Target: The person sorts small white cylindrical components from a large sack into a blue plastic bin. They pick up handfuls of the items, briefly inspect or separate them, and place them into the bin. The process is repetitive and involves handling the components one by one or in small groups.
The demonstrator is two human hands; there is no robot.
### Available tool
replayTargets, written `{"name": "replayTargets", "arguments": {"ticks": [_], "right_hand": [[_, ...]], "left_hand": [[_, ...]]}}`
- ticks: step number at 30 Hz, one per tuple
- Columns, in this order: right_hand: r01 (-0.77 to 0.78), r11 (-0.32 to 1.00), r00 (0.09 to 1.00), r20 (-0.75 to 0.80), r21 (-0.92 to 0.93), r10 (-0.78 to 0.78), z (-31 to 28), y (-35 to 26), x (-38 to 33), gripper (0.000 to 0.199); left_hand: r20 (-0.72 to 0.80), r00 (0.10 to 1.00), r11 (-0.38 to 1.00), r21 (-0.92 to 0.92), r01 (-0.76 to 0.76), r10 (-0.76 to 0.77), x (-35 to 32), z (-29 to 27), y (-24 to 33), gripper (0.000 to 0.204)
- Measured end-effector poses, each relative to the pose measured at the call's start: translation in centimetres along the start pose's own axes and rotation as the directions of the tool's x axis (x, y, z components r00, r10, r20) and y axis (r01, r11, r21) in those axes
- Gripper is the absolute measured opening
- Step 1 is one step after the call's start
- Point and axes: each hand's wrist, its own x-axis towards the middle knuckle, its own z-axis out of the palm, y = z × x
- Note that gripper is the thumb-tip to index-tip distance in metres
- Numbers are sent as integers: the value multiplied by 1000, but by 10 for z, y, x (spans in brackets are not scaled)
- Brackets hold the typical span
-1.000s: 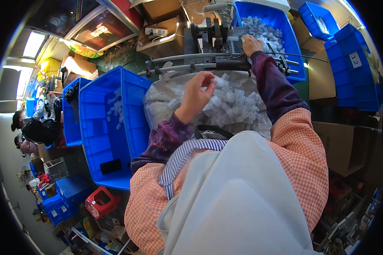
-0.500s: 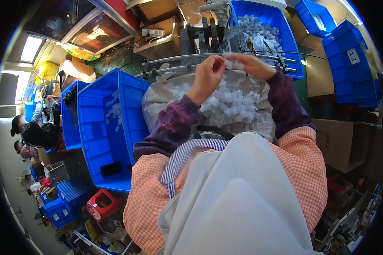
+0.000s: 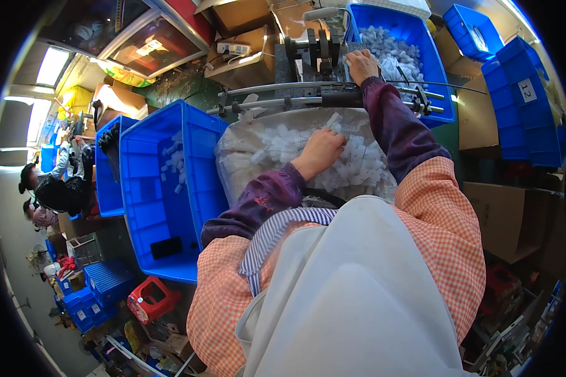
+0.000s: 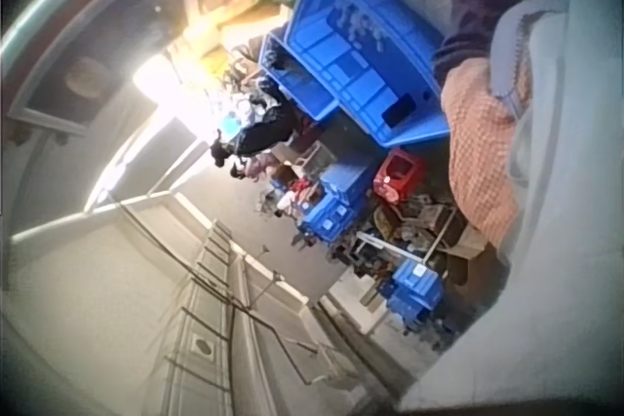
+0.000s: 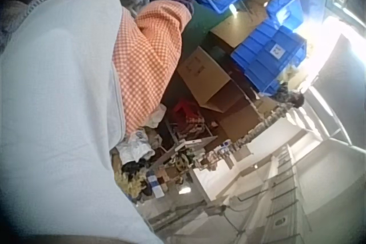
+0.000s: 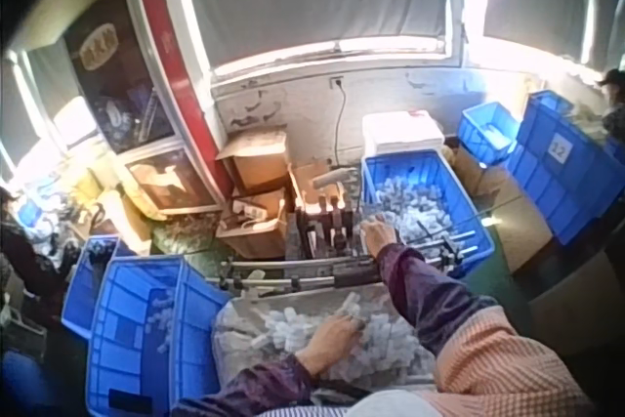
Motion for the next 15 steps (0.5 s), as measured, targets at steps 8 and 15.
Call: {"name": "replayTargets", "arguments": {"ticks": [8, 15], "right_hand": [[14, 1000, 999, 46, -20, -13, 5, 2, 1, 15], [-147, 988, 972, 180, -50, 153, -7, 1, 7, 22]], "left_hand": [[-128, 988, 980, -189, 67, -92, -5, -23, 5, 8], [-126, 987, 977, -204, 69, -96, -5, -30, 5, 10]]}}
